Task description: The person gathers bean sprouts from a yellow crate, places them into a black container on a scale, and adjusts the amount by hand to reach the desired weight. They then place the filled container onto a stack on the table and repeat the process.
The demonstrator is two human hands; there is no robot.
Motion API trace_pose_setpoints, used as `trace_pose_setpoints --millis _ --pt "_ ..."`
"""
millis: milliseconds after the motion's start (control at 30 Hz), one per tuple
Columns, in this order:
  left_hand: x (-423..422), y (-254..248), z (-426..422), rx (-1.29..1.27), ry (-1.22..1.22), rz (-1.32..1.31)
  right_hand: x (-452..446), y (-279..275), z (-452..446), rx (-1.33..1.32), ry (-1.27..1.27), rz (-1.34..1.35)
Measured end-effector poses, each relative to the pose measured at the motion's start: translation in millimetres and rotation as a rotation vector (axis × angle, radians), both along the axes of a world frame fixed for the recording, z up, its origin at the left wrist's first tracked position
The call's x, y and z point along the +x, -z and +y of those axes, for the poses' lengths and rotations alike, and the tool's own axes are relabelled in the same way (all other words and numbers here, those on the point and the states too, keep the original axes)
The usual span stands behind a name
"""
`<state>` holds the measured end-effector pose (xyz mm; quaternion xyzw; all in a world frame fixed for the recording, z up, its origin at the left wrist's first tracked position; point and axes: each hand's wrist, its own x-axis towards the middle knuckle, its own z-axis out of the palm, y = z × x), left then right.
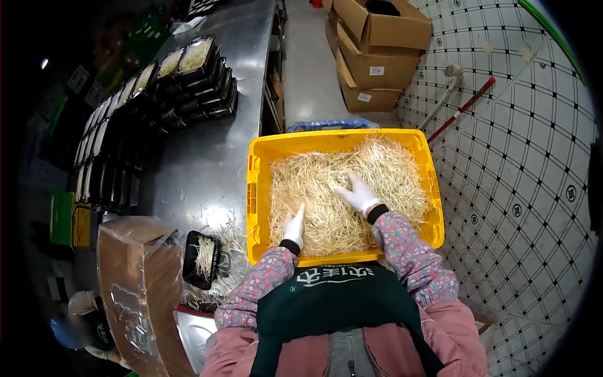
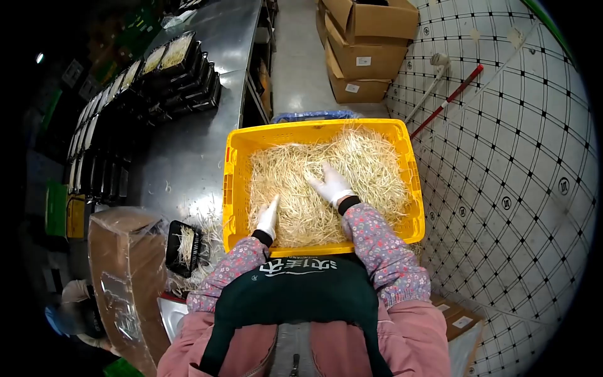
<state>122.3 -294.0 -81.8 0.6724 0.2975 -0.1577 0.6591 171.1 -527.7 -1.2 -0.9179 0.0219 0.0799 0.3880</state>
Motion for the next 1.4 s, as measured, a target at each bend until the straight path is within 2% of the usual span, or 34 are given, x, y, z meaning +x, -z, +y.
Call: trace_pose_setpoints --millis 33,67,133,167,200,267,333,367,400,467,500,533,600,700,733,800,833,933,1000,1033,1067,1100,1133,1167,1200,1267,1300,1333,1367,1400 --pt "4 22 -8 -0.004 -0.061 -0.055 -7 -2 18 -0.009 -0.053 0.076" --pt "2 -9 -18 -0.119 -0.119 -0.098 -15 -4 33 -0.019 -0.107 0.153" --pt "-2 -40 -27 -0.407 -0.154 -0.168 -20 18 43 0.257 -0.072 0.205" --pt "-6 -71 -31 -0.388 -0.192 -0.173 -20 18 38 0.390 -0.034 0.150" --pt "-11 -102 -33 -0.365 -0.231 -0.169 -21 -6 31 0.754 -0.034 0.218" --pt "-9 -111 -25 -0.513 -0.086 -0.195 -23 -47 14 1.037 -0.012 0.255" --pt "0 -93 -20 -0.566 0.016 -0.131 -14 -36 2 0.947 -0.026 0.218" --pt "4 -73 -14 -0.598 0.026 -0.009 -11 -9 -7 0.742 0.029 0.226" --pt "3 -73 -9 -0.504 0.023 -0.102 -9 12 -18 0.537 0.084 0.229" --pt "-3 -79 0 -0.313 0.007 -0.272 -13 18 -37 0.876 0.194 0.181" --pt "-6 -85 10 -0.255 0.005 -0.232 -17 21 -50 0.679 0.184 0.119" --pt "-5 -60 27 -0.273 0.029 -0.142 -22 11 -54 0.656 0.200 0.144" --pt "-5 -62 30 -0.208 -0.026 0.001 -24 -2 -52 0.485 0.169 0.141" --pt "-13 -51 36 -0.294 0.043 -0.154 -31 24 -38 0.351 0.231 -0.172" --pt "-13 -55 44 -0.227 0.118 -0.133 -33 30 -42 0.335 0.195 -0.100" --pt "-16 -48 60 -0.250 0.062 -0.187 -23 38 -56 0.318 0.133 0.017" --pt "-16 -44 66 -0.169 0.069 -0.175 -23 45 -61 0.408 0.174 0.011" --pt "-9 -23 70 -0.452 -0.151 -0.114 -25 5 -43 0.233 0.287 -0.122" --pt "2 4 54 -0.194 -0.080 -0.039 -24 5 -17 -0.028 0.279 -0.121" --pt "14 58 47 -0.264 -0.095 -0.104 -24 -17 1 -0.022 0.188 0.063" --pt "24 100 37 -0.335 -0.110 -0.170 -25 -7 20 0.098 0.080 -0.016" --pt "26 84 9 -0.367 -0.125 -0.131 -29 11 40 0.077 0.055 -0.062" --pt "26 40 -22 -0.399 -0.142 -0.090 -29 30 58 0.044 0.015 -0.234" --pt "18 -43 -40 -0.346 -0.182 -0.037 -26 15 63 -0.006 -0.006 -0.145" --pt "7 -63 -48 -0.462 -0.292 -0.100 -24 -13 64 -0.054 -0.027 -0.052" --pt "-29 -72 -29 0.674 0.404 -0.797 -9 -60 51 0.015 -0.152 -0.070" --pt "-42 -75 -26 0.656 0.486 -0.605 -1 -70 44 0.015 -0.262 -0.172" --pt "-46 -70 -25 0.191 0.379 -0.378 7 -82 36 0.009 -0.367 -0.106" --pt "-44 -72 -25 -0.265 0.255 -0.150 18 -66 27 -0.042 -0.431 -0.075" --pt "-44 -75 -21 -0.488 0.173 0.063 30 -50 17 -0.097 -0.494 -0.049"
